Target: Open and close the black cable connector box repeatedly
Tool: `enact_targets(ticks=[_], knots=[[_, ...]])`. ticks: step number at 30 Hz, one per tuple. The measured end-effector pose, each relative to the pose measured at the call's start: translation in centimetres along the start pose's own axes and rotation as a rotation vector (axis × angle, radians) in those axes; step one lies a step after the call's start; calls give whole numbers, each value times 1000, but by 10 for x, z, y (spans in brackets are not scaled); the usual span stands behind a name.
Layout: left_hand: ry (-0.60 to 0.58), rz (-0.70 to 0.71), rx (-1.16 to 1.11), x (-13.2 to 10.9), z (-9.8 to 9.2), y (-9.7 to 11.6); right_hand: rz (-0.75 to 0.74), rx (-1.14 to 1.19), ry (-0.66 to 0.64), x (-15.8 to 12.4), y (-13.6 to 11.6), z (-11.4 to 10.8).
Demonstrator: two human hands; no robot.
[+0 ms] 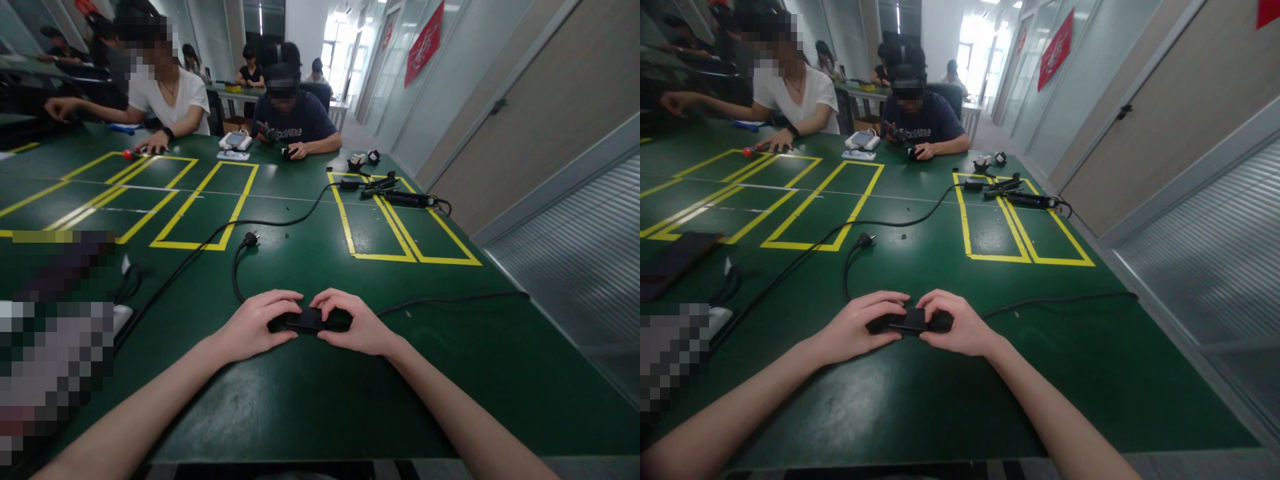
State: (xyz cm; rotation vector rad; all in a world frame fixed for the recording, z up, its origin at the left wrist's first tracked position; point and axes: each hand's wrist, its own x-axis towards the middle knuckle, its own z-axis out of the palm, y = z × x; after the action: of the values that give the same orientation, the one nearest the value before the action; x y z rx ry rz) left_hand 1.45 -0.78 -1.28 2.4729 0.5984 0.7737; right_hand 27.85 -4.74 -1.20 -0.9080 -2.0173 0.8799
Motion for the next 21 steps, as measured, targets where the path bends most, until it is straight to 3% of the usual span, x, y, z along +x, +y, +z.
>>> enact_targets(ticks=[5, 12, 21], knots=[[-25, -13, 12, 1, 1, -1, 5, -94, -25, -1, 0, 1], [-47, -47, 81, 4, 3, 1, -62, -409, -76, 1, -3, 7], [-91, 5, 302, 7, 0, -3, -43, -457, -27, 0, -1, 11]])
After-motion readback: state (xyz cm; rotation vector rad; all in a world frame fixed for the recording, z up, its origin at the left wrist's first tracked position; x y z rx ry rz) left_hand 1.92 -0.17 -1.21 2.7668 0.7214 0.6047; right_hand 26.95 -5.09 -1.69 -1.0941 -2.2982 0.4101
